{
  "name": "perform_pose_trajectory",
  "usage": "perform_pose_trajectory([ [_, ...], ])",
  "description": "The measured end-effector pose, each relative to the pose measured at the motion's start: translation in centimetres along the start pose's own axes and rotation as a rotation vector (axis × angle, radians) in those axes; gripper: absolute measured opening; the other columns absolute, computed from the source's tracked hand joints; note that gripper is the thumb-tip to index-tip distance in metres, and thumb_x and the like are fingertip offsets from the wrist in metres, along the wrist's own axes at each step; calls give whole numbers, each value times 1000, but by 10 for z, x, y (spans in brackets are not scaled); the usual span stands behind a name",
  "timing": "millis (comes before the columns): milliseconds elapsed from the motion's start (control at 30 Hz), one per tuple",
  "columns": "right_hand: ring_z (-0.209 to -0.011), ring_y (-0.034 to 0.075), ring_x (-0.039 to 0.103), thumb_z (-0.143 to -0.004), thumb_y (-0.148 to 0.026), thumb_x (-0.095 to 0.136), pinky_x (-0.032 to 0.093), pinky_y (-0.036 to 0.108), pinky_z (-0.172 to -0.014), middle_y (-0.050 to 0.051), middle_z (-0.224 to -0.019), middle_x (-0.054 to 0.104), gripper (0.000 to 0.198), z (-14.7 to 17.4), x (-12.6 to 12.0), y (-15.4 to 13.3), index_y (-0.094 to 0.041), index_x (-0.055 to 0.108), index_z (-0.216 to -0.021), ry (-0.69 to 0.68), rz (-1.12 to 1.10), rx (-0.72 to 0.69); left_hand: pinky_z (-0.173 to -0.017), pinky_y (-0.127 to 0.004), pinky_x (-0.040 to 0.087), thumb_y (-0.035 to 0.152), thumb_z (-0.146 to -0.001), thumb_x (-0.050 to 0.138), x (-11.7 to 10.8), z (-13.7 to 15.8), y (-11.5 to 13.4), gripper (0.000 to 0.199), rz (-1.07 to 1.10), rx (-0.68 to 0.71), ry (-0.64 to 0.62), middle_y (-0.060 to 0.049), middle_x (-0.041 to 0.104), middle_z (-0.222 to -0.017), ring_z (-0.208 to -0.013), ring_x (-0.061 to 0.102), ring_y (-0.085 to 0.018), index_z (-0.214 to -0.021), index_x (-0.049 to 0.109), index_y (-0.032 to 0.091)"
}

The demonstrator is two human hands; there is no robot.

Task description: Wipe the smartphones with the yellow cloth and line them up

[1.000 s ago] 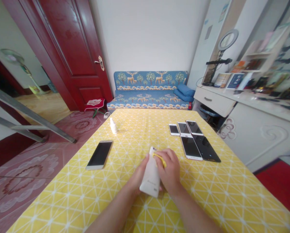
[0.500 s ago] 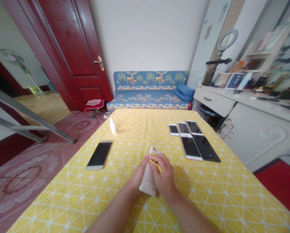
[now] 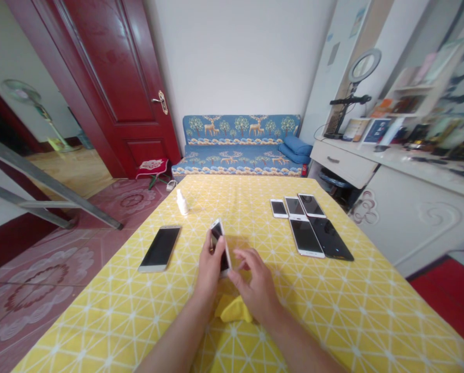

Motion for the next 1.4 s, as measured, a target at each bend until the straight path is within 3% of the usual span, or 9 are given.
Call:
perform_pose_trajectory([
  [200, -106, 23, 54, -80, -21, 59, 46, 39, -93, 12, -118, 55, 44, -6, -9, 35, -17, 52, -123, 75, 205, 125, -107, -37, 35, 15, -64, 69, 20, -1, -22, 73, -37, 18, -223, -11, 54, -136, -125, 50, -26, -134, 50, 18],
  [333, -128, 30, 40, -76, -27, 64, 33, 48, -107, 13, -139, 45, 57, -4, -2, 35, -20, 52, -131, -72, 453, 89, -110, -40, 32, 27, -72, 68, 33, 13, -22, 70, 9, -78, -410, -10, 50, -140, -129, 45, -27, -138, 45, 22],
  [533, -144, 26, 15, -86, -18, 46, 15, 48, -115, 9, -155, 22, 61, -3, 10, 46, -19, 33, -146, -310, 631, 128, -112, -44, 28, 32, -68, 75, 41, 24, -9, 59, -122, -67, -483, -12, 52, -138, -130, 44, -30, -124, 61, 19],
  [800, -143, 31, 14, -95, -36, 36, 10, 49, -114, 15, -154, 24, 58, -27, -10, 78, -6, 34, -144, -183, 858, 325, -104, -40, 39, 25, -70, 72, 16, 3, 12, 28, -265, 146, -242, -12, 68, -114, -114, 58, -27, -97, 73, 18],
  [933, -142, 35, 12, -94, -34, 36, 6, 51, -113, 16, -152, 27, 58, -34, -23, 91, -2, 35, -143, -105, 947, 418, -110, -39, 30, 25, -82, 55, -22, -10, 56, 29, -731, 540, 19, -9, 64, -120, -123, 50, -25, -108, 69, 20],
  [1033, -141, 37, 13, -93, -35, 37, 7, 53, -112, 17, -151, 30, 58, -39, -35, 100, -2, 38, -142, -52, 993, 476, -114, -45, 17, 28, -88, 44, -54, -16, 79, 37, -1131, 650, 336, -9, 58, -129, -133, 35, -28, -120, 61, 20],
  [1167, -139, 34, 21, -91, -37, 43, 18, 47, -110, 16, -149, 34, 56, -43, -45, 102, -12, 43, -141, 2, 988, 467, -107, -58, 17, 39, -88, 43, -86, -27, 80, 51, -1448, 446, 584, -22, 44, -138, -137, 22, -40, -133, 50, 14],
  [1300, -138, 28, 26, -88, -32, 49, 26, 44, -104, 8, -150, 35, 44, -43, -47, 97, -34, 53, -132, 2, 915, 392, -102, -60, 20, 45, -86, 44, -102, -41, 58, 61, -1569, 102, 541, -31, 38, -138, -133, 27, -45, -136, 45, 9],
  [1400, -133, 28, 31, -88, -29, 49, 30, 45, -98, 7, -147, 39, 39, -42, -46, 95, -35, 60, -125, 5, 913, 392, -101, -55, 23, 43, -87, 41, -102, -44, 53, 57, -1628, 84, 535, -29, 44, -133, -126, 39, -41, -134, 47, 12],
])
Point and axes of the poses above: each hand's wrist, its own z-axis away from the middle knuckle, its own x-axis out of the palm, y = z × x, the point moved 6 cm from there along -z, towards the middle knuckle
